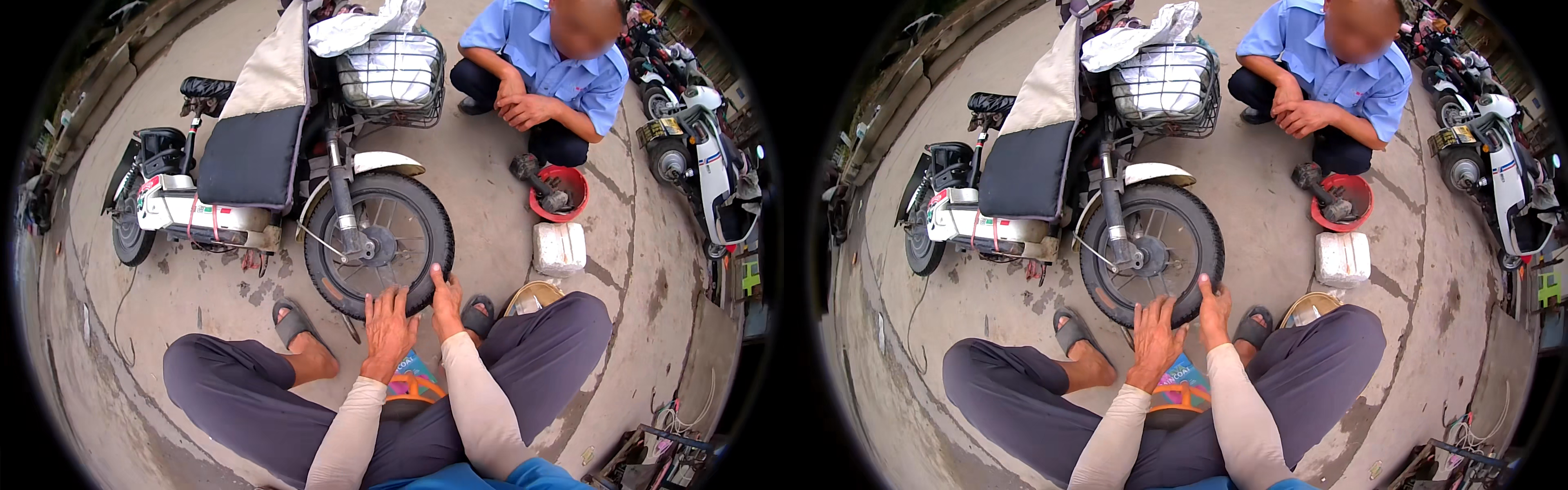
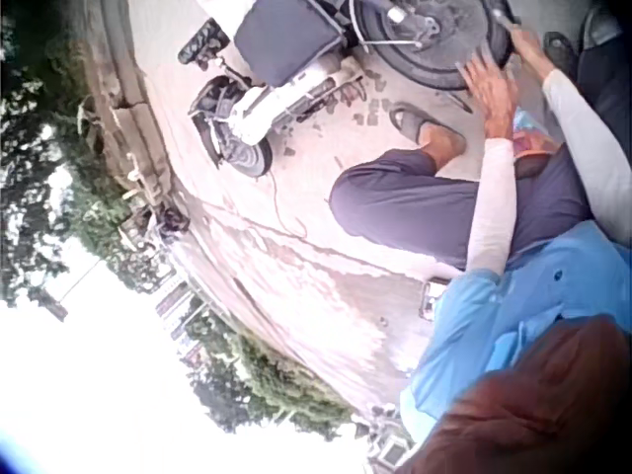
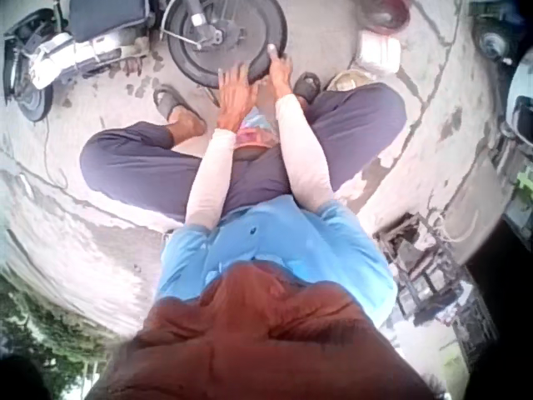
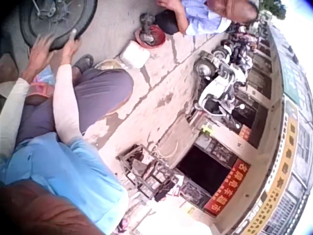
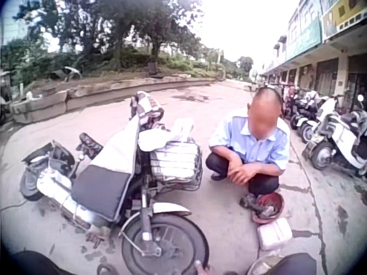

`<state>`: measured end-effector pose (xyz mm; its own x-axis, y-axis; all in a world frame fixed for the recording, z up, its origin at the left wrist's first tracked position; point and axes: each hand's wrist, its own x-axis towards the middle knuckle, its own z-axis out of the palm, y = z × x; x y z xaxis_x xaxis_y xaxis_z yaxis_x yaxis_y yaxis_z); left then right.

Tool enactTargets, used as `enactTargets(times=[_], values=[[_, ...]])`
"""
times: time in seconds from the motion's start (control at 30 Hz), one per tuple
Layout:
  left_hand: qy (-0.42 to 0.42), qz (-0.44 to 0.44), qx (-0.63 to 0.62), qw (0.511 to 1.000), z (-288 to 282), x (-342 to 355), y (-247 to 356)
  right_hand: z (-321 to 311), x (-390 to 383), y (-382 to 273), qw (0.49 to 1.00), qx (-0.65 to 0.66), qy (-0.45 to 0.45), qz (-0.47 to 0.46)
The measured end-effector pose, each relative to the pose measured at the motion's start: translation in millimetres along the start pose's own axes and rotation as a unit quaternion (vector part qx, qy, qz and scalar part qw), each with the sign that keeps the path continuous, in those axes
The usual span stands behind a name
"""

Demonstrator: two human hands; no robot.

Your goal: The person removes the inner tube from a bicycle tire using metal tire levers, inspects it, and then inflates the tube using an air compressor hose.

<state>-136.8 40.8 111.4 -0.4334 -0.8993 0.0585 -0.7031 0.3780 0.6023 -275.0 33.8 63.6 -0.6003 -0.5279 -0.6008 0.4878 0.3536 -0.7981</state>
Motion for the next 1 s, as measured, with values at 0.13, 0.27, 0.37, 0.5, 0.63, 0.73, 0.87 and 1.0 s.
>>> enactTargets(times=[0.13, 0.27, 0.37, 0.5, 0.63, 0.73, 0.87, 1.0], values=[[0.112, -0.143, -0.042, 0.982, -22, -13, -17, 15, -10, -7, 0.998, -0.042, 0.031, -0.044], [0.235, -0.229, -0.091, 0.940, -16, -7, -41, 17, -41, 58, 0.995, -0.078, -0.057, 0.019], [0.191, -0.197, -0.046, 0.960, -4, -6, -34, 14, -61, 53, 0.991, 0.004, -0.082, 0.110], [0.080, -0.112, -0.009, 0.990, 12, -22, -24, 25, -49, 42, 0.989, 0.089, -0.078, 0.092], [-0.038, -0.099, 0.043, 0.993, 14, -19, -6, 22, -38, 21, 0.999, -0.022, 0.010, -0.026], [-0.003, -0.081, 0.064, 0.995, 17, -14, -13, 14, -14, 34, 0.986, -0.151, 0.015, -0.072], [0.017, -0.062, 0.074, 0.995, 26, -5, -16, 10, -1, 32, 0.969, -0.234, 0.031, -0.069], [-0.008, -0.058, 0.036, 0.998, 28, 10, 2, 6, -2, 12, 0.947, -0.311, 0.050, -0.065]])
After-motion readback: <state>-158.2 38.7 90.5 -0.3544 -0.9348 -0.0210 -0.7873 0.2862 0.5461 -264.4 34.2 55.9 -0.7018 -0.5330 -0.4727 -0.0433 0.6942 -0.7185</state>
